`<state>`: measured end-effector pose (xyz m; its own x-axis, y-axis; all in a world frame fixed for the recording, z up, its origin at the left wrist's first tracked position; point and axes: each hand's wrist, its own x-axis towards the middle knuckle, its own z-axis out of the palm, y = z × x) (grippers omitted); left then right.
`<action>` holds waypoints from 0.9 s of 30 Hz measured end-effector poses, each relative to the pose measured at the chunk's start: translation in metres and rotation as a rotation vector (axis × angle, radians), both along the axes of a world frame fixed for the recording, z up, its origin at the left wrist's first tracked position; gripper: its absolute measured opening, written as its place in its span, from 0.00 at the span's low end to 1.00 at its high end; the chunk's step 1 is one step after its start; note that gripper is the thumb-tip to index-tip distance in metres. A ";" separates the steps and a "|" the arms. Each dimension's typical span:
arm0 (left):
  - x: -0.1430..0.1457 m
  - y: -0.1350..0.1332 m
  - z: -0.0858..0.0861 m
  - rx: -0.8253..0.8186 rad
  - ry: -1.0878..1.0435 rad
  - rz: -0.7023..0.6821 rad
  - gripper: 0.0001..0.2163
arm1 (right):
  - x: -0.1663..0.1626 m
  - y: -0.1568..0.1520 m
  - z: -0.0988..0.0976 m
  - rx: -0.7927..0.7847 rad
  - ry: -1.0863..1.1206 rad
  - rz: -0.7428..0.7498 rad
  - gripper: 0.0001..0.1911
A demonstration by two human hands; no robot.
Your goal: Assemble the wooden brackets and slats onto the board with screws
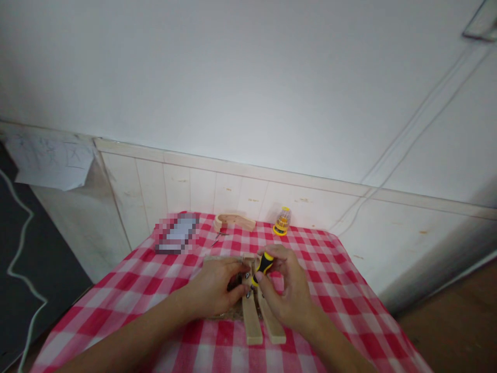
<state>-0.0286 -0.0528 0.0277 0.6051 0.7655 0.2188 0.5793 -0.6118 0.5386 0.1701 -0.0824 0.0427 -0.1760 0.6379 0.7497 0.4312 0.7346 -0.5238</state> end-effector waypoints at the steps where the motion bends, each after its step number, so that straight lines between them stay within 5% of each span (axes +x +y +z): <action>1: 0.000 0.000 0.000 -0.001 0.002 0.002 0.09 | 0.000 -0.001 0.000 -0.011 0.001 0.006 0.20; 22: 0.001 0.000 0.002 -0.002 -0.006 0.001 0.10 | -0.001 0.001 -0.006 0.051 -0.019 -0.007 0.21; 27: 0.001 0.000 0.003 -0.004 -0.006 0.014 0.09 | 0.002 0.009 0.002 0.010 0.254 -0.083 0.19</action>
<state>-0.0274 -0.0532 0.0306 0.5932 0.7747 0.2189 0.5845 -0.6014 0.5447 0.1721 -0.0732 0.0448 0.0711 0.6350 0.7693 0.3459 0.7076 -0.6161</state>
